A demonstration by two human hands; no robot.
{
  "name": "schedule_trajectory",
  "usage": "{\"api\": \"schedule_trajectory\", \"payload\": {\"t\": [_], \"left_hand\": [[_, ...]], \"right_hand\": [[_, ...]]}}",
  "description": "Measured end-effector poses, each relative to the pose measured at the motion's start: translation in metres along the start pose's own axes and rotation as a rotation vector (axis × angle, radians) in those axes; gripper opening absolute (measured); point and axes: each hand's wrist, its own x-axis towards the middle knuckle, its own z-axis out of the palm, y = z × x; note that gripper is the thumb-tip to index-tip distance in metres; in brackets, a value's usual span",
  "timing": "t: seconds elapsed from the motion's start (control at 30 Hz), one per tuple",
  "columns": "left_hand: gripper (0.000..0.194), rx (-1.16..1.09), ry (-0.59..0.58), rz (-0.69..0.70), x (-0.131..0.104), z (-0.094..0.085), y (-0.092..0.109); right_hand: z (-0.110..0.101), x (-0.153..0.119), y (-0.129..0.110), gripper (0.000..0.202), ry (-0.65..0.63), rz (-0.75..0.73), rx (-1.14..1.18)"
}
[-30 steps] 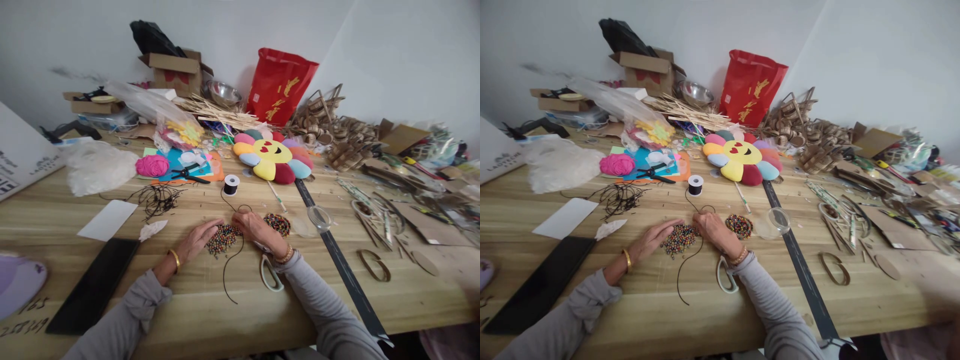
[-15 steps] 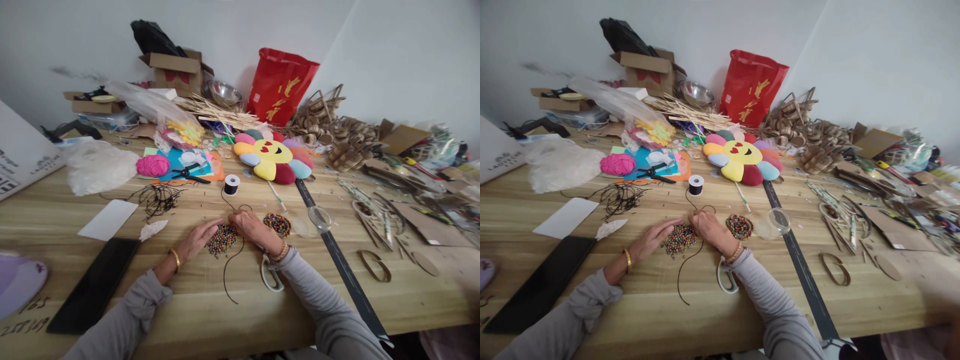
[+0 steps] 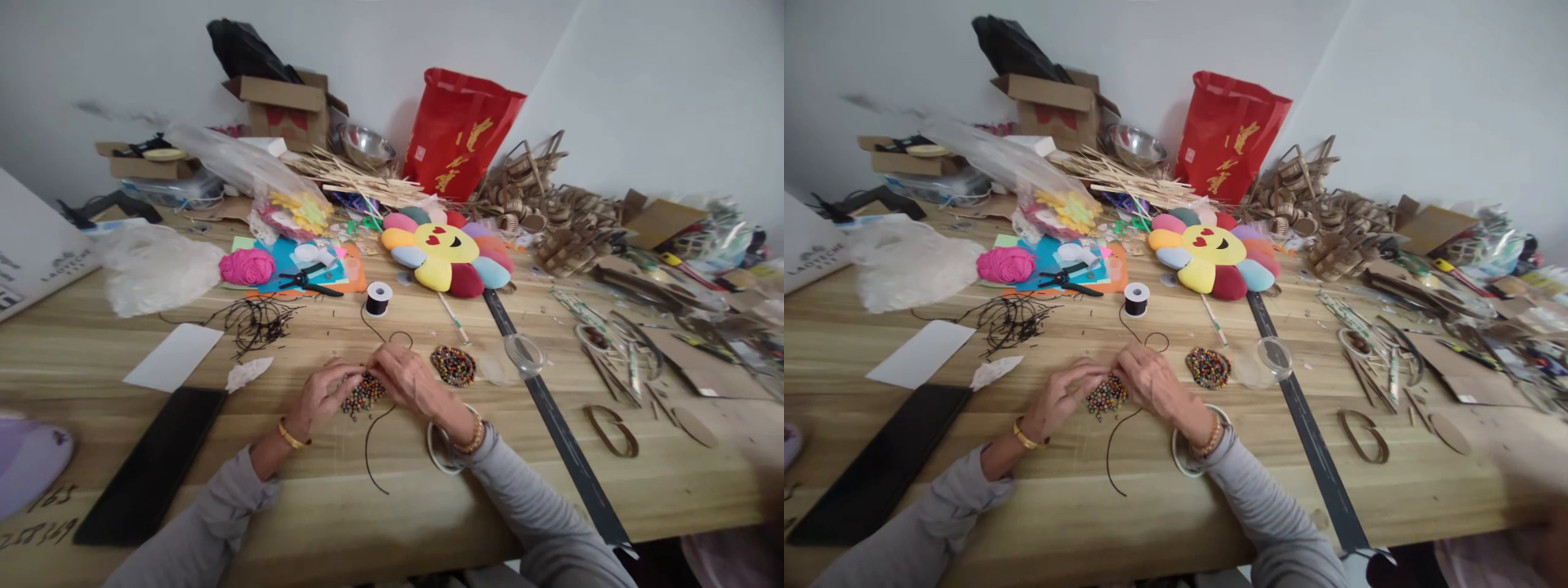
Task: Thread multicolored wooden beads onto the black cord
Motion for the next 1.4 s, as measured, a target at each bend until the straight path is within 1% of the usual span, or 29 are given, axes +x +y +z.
{"api": "schedule_trajectory", "payload": {"t": [0.07,0.17,0.27,0.4,0.47,0.53,0.57,0.6,0.67,0.73,0.8,0.87,0.97,1.1,1.17,1.23,1.3,1.4], "left_hand": [[0.023,-0.085,-0.056,-0.099,-0.002,0.002,0.006],[0.025,-0.274,-0.175,-0.24,-0.005,0.003,0.011],[0.028,-0.438,-0.245,-0.291,-0.007,0.004,0.011],[0.034,-0.569,-0.351,-0.36,-0.008,0.006,0.005],[0.036,-0.597,-0.39,-0.398,-0.008,0.006,0.002],[0.034,-0.582,-0.395,-0.415,-0.008,0.006,-0.001],[0.033,-0.564,-0.395,-0.418,-0.007,0.005,-0.001],[0.031,-0.544,-0.397,-0.42,-0.007,0.004,-0.001],[0.029,-0.507,-0.41,-0.418,-0.006,0.003,0.0],[0.028,-0.478,-0.423,-0.414,-0.006,0.003,0.001],[0.028,-0.461,-0.418,-0.408,-0.005,0.002,0.002],[0.028,-0.453,-0.405,-0.406,-0.005,0.001,0.003],[0.027,-0.435,-0.382,-0.392,-0.004,0.0,0.001],[0.027,-0.435,-0.364,-0.372,-0.004,-0.001,-0.003],[0.027,-0.446,-0.361,-0.374,-0.004,-0.001,-0.005],[0.026,-0.456,-0.358,-0.376,-0.004,-0.001,-0.005],[0.026,-0.469,-0.352,-0.374,-0.005,0.0,-0.005],[0.025,-0.502,-0.344,-0.358,-0.005,0.001,-0.004]], "right_hand": [[-0.001,-0.008,-0.008,0.014,0.052,-0.054,0.103],[0.0,-0.019,-0.017,0.012,0.079,-0.079,0.193],[0.0,-0.027,-0.026,0.012,0.069,-0.073,0.274],[-0.002,-0.035,-0.038,0.01,0.021,-0.004,0.406],[-0.004,-0.038,-0.038,0.008,-0.014,0.009,0.455],[-0.006,-0.041,-0.032,0.015,-0.041,0.017,0.472],[-0.007,-0.041,-0.027,0.018,-0.047,0.034,0.459],[-0.008,-0.041,-0.02,0.017,-0.023,0.081,0.42],[-0.009,-0.039,-0.003,0.013,-0.003,0.197,0.269],[-0.01,-0.035,0.014,0.014,-0.08,0.23,0.049],[-0.01,-0.031,0.028,0.013,-0.188,0.213,-0.129],[-0.008,-0.026,0.037,0.012,-0.269,0.176,-0.235],[-0.004,-0.016,0.04,0.011,-0.332,0.124,-0.304],[-0.003,-0.005,0.036,0.01,-0.368,0.097,-0.326],[-0.005,-0.004,0.037,0.011,-0.358,0.102,-0.314],[-0.007,-0.008,0.04,0.013,-0.308,0.107,-0.267],[-0.007,-0.014,0.044,0.016,-0.206,0.133,-0.181],[-0.007,-0.021,0.047,0.016,-0.039,0.214,-0.069]]}}
